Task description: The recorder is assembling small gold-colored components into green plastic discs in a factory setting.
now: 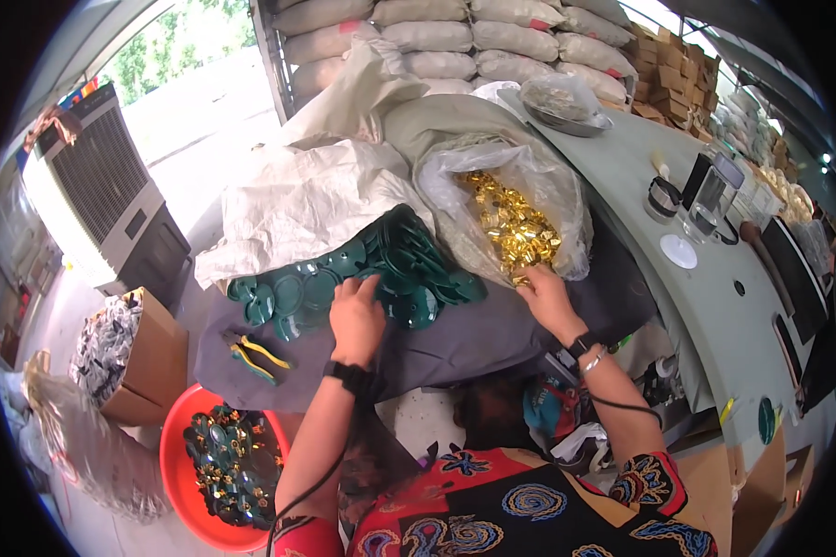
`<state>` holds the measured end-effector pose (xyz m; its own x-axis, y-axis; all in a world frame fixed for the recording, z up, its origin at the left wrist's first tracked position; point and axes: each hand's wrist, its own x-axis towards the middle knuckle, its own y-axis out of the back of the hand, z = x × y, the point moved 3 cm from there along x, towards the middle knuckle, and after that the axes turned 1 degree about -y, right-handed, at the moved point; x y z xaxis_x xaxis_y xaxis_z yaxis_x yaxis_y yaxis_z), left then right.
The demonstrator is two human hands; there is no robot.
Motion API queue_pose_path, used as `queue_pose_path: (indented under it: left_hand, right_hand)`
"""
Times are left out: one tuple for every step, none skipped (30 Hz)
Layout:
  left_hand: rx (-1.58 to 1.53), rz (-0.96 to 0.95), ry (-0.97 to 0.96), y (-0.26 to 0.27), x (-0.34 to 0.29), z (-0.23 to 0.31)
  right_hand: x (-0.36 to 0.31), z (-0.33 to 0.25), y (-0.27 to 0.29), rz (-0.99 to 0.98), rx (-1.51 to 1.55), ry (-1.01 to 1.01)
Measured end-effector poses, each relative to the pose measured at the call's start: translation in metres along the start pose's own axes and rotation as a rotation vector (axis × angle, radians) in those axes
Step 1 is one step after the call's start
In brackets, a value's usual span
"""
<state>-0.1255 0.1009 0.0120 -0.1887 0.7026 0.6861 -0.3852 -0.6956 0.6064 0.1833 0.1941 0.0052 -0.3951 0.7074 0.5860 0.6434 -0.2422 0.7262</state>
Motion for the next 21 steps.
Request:
queue_pose_path:
  left_hand:
    - [0.129,-0.032,-0.061,-0.008,0.004,-0.001]
    - [0.259,-0.064,-0.121,-0.015,0.006,-0.003]
    - [0.252,-0.068,-0.125,-0.022,0.008,-0.003]
    - [0.250,-0.080,-0.116,-0.026,0.010,-0.004]
    - [0.248,-0.093,-0.105,-0.029,0.010,-0.005]
    - [0.245,-0.106,-0.095,-0.032,0.010,-0.005]
    - [0.177,-0.075,-0.112,-0.029,0.009,-0.002]
    - [0.173,-0.084,-0.113,-0.026,0.007,-0.001]
    - [-0.007,-0.086,-0.048,-0.021,0.005,-0.001]
    - [-0.185,-0.087,0.021,-0.018,0.001,-0.004]
    - [-0.312,-0.118,0.122,-0.017,-0.007,-0.011]
    - [-0.310,-0.124,0.126,-0.011,-0.015,-0.009]
    - [-0.511,-0.123,0.248,-0.005,-0.022,-0.007]
    - [-0.709,-0.118,0.373,0.001,-0.029,-0.005]
    - [-0.802,-0.100,0.435,0.006,-0.036,0.000]
    - [-0.794,-0.097,0.447,0.011,-0.041,0.007]
    - [-0.816,-0.117,0.495,0.014,-0.046,0.013]
    - [-0.839,-0.134,0.540,0.018,-0.050,0.016]
    - [-0.823,-0.216,0.558,0.022,-0.052,0.015]
    - [-0.818,-0.211,0.566,0.023,-0.056,0.014]
    - [-0.883,-0.163,0.604,0.022,-0.061,0.011]
  right_hand:
    - [-0.006,-0.002,-0.003,-0.011,0.222,-0.114]
    - [-0.012,-0.005,-0.007,-0.023,0.444,-0.229]
    - [-0.021,-0.008,-0.010,-0.065,0.594,-0.314]
    - [-0.026,-0.018,-0.009,-0.121,0.682,-0.353]
    - [-0.030,-0.031,-0.009,-0.156,0.838,-0.381]
    - [-0.033,-0.043,-0.007,-0.190,0.993,-0.409]
    - [-0.037,-0.050,-0.005,-0.241,1.074,-0.442]
    - [-0.038,-0.059,0.000,-0.239,1.073,-0.453]
    - [-0.039,-0.070,0.005,-0.290,1.196,-0.484]
    - [-0.041,-0.076,0.005,-0.342,1.321,-0.514]
    - [-0.044,-0.078,0.001,-0.379,1.381,-0.515]
    - [-0.045,-0.081,0.000,-0.380,1.384,-0.522]
    - [-0.046,-0.085,-0.001,-0.399,1.440,-0.527]
    - [-0.047,-0.087,-0.003,-0.420,1.495,-0.530]
    - [-0.048,-0.089,-0.007,-0.428,1.500,-0.536]
    - [-0.047,-0.092,-0.011,-0.441,1.475,-0.521]
    - [-0.047,-0.095,-0.015,-0.455,1.450,-0.505]
    - [-0.047,-0.097,-0.019,-0.468,1.455,-0.506]
    - [-0.046,-0.096,-0.025,-0.445,1.430,-0.518]
    - [-0.047,-0.095,-0.029,-0.421,1.404,-0.530]
    - [-0.047,-0.098,-0.033,-0.427,1.407,-0.513]
